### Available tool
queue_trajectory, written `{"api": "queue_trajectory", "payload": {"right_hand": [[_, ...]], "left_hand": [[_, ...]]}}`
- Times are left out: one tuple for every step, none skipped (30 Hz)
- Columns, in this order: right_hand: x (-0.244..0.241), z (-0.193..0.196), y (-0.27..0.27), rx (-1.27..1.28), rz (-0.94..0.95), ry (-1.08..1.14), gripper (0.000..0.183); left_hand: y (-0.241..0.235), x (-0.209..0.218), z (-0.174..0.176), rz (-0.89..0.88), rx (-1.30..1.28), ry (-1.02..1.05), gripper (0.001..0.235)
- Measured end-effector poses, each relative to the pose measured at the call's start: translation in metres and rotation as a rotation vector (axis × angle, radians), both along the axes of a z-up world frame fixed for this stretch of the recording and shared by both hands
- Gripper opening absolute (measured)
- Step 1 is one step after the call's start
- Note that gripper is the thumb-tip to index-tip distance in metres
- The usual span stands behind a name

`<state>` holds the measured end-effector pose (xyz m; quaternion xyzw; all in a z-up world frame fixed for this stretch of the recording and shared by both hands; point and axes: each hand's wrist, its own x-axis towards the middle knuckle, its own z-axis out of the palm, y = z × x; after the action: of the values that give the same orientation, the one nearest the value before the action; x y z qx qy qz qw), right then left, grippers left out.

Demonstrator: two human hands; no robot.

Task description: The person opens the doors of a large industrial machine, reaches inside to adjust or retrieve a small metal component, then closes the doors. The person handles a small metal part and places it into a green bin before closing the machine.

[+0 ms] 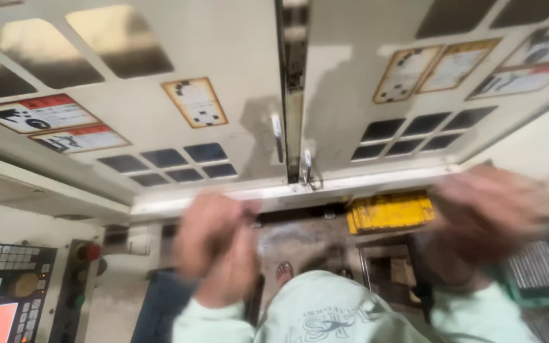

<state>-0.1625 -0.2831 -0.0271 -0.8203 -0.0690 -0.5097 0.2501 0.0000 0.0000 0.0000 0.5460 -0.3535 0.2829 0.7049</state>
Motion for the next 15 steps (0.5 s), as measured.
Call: {"api": "queue_trajectory", "payload": {"right_hand": [[0.000,-0.008,-0.004,-0.004,0.006,-0.006,0.032],[0.046,-0.037,0.002,0.154,-0.063,0.111,0.029],[0.069,-0.063,0.014,0.321,-0.033,0.310,0.034],[0.095,-0.085,0.015,0.621,-0.013,0.590,0.039],[0.111,-0.110,0.024,0.644,-0.018,0.595,0.055],[0.117,-0.133,0.034,0.668,-0.022,0.600,0.072],[0.120,-0.152,0.041,0.671,0.062,0.584,0.083],[0.123,-0.168,0.049,0.672,0.147,0.569,0.096],[0.125,-0.181,0.053,0.671,0.229,0.559,0.110],[0.128,-0.190,0.056,0.599,0.200,0.558,0.113],[0.128,-0.196,0.057,0.528,0.168,0.559,0.117],[0.131,-0.199,0.058,0.458,0.136,0.559,0.121],[0.135,-0.201,0.057,0.450,0.117,0.544,0.116],[0.139,-0.204,0.057,0.443,0.099,0.529,0.111],[0.143,-0.206,0.057,0.436,0.080,0.518,0.106]], "left_hand": [[-0.016,0.001,-0.013,0.006,-0.004,-0.006,0.007],[-0.035,0.013,-0.026,0.001,0.003,0.133,0.014],[-0.043,0.023,-0.040,-0.037,0.100,0.310,0.019],[-0.054,0.029,-0.055,-0.026,0.117,0.429,0.026],[-0.065,0.034,-0.069,-0.016,0.136,0.544,0.032],[-0.075,0.038,-0.083,0.039,0.179,0.484,0.036],[-0.084,0.040,-0.095,0.097,0.218,0.422,0.040],[-0.091,0.043,-0.106,0.156,0.256,0.360,0.044],[-0.098,0.045,-0.116,0.106,0.256,0.348,0.044],[-0.104,0.048,-0.124,0.057,0.257,0.337,0.045],[-0.110,0.051,-0.130,0.004,0.259,0.328,0.045],[-0.114,0.057,-0.135,-0.060,0.243,0.368,0.044],[-0.118,0.061,-0.140,-0.124,0.229,0.412,0.044],[-0.120,0.066,-0.145,-0.189,0.216,0.456,0.043],[-0.123,0.070,-0.150,-0.226,0.191,0.475,0.038]]}}
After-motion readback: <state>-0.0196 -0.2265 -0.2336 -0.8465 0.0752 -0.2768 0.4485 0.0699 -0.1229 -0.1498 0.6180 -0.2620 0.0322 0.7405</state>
